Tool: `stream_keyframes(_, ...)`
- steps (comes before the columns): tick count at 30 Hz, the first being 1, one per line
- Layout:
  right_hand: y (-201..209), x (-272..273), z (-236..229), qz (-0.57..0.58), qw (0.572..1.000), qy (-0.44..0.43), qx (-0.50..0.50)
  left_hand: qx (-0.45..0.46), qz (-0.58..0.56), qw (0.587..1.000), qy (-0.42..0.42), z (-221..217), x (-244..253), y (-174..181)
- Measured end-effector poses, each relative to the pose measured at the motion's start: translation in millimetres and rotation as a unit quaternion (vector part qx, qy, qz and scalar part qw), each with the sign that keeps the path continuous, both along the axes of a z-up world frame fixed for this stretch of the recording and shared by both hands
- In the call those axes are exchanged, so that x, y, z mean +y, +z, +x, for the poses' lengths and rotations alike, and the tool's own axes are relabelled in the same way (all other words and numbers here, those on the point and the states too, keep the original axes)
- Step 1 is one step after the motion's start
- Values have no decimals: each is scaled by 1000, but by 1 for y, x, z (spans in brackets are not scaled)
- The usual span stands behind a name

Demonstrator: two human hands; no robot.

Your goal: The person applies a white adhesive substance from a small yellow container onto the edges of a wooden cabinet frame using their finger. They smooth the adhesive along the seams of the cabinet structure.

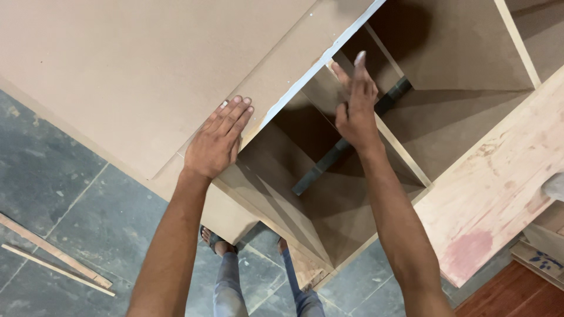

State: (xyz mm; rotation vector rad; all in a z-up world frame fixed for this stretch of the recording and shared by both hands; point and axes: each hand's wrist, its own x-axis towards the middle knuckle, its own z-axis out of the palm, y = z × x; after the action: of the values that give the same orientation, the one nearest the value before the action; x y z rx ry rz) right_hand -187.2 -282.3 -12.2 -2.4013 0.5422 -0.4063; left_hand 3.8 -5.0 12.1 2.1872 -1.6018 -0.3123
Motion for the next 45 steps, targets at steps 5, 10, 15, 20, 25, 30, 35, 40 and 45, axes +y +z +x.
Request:
stream_keyframes(5,1,10,-5,-186,974,15,128,7,-10,1000,4,-1,0,2)
stream_keyframes(10,15,14,-7,-273,943,31,188,10,-11,1000,-6,-2,1,1)
stream_keyframes(15,53,-49,12,-165,983,-73,35,30,-43,999,0,-1,-1,-1)
stream_keyframes(20,93,-150,78,-180,980,-72,43,35,-56,998,-16,3,-2,-1)
stream_keyframes(25,109,-220,127,-198,972,-25,126,43,-36,998,-10,6,-9,4)
stream_keyframes(30,90,-228,120,-261,962,12,75,15,-37,999,-8,7,-6,12)
stream_keyframes(35,57,-209,120,-239,967,-69,48,18,-36,999,-13,12,-12,17)
stream_keyframes(40,49,-170,132,-56,980,-183,-55,24,-48,998,-10,10,-11,19)
stream_keyframes(45,45,-119,126,314,887,-254,-222,36,-50,998,-21,15,-11,20)
